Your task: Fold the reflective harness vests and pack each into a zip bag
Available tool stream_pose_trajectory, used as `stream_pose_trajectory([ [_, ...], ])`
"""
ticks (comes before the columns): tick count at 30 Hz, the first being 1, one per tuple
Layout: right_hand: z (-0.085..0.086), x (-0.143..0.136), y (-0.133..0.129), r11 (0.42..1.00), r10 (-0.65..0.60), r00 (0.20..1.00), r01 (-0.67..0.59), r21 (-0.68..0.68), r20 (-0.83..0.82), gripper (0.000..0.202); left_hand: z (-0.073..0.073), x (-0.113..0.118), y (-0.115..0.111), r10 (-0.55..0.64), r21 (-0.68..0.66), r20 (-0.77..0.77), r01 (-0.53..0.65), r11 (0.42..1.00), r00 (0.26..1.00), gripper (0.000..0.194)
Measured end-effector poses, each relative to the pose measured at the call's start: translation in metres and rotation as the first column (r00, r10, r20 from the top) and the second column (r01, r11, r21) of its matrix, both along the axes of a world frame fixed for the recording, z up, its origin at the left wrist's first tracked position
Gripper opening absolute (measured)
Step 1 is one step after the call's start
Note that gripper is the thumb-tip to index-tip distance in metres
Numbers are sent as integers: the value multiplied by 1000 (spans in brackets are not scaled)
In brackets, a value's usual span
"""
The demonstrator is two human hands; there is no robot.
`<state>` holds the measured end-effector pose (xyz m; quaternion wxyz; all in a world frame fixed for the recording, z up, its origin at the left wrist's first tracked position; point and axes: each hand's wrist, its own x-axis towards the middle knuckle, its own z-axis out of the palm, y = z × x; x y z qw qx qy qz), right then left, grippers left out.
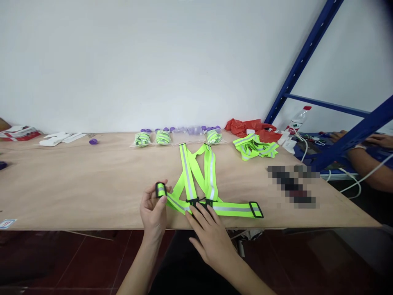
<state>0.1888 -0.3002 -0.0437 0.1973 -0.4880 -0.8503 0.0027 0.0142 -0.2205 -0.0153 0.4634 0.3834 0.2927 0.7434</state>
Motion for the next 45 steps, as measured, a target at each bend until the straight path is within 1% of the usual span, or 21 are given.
stream_pose_trajectory([
  [2,0,-2,-1,1000,0,1000,0,14,4,59,9,15,4,-95,60,-146,105,993,985,39],
  [4,1,-3,-3,1000,3,1000,-3,15,9,58,19,35,7,-217,85,-373,266,960,902,41],
  [6,1,-3,-5,1000,0,1000,0,-7,6,50,27,56,9,-285,89,-607,421,903,742,41],
  [8,1,-2,-8,999,-8,1000,7,-48,-17,40,30,74,11,-277,73,-793,536,841,542,40],
  [11,2,-1,-11,994,-14,997,6,-106,-77,34,22,86,15,-223,13,-925,613,790,307,41],
  [13,3,0,-12,992,-11,992,-4,-126,-124,36,12,85,17,-203,-19,-953,626,780,224,44],
  [16,10,11,-13,992,74,977,-93,-88,-201,37,2,75,19,-205,-55,-963,613,788,176,45],
  [18,18,32,-17,985,172,946,-171,25,-277,33,1,69,19,-205,-76,-966,588,805,155,45],
  [19,21,47,-19,979,199,929,-177,96,-312,31,1,68,19,-196,-80,-970,582,810,140,45],
  [20,25,65,-20,978,187,922,-140,157,-338,31,2,67,18,-183,-79,-975,582,809,123,44],
  [22,31,104,-20,982,30,943,34,187,-330,35,4,67,17,-152,-71,-985,597,799,86,43],
  [24,35,140,-15,983,-156,956,176,58,-250,46,5,68,16,-121,-62,-991,606,793,58,43],
  [27,45,173,0,956,-223,964,188,-224,-145,53,6,68,16,-68,-54,-998,607,793,0,42],
  [29,53,179,9,913,-221,967,160,-374,-128,47,6,66,16,-26,-43,-999,612,789,-35,40],
  [31,60,179,16,860,-240,954,125,-494,-177,41,7,63,16,15,-22,-998,616,787,-56,41],
  [33,64,179,19,810,-297,912,83,-580,-284,40,7,61,14,68,3,-994,610,792,-83,42],
  [35,62,179,20,784,-368,839,47,-619,-402,43,5,62,8,152,50,-980,576,816,-129,35],
  [37,57,179,19,791,-411,761,24,-612,-502,46,0,64,-3,249,129,-952,503,854,-179,28],
  [40,52,178,19,833,-403,675,-9,-554,-618,47,-9,69,-24,339,249,-915,356,901,-217,32],
  [42,51,176,19,875,-365,637,-15,-485,-679,46,-14,70,-34,326,253,-917,297,920,-229,42],
  [45,54,172,22,927,-286,592,-27,-373,-754,46,-16,68,-40,238,163,-941,295,941,-241,50],
])
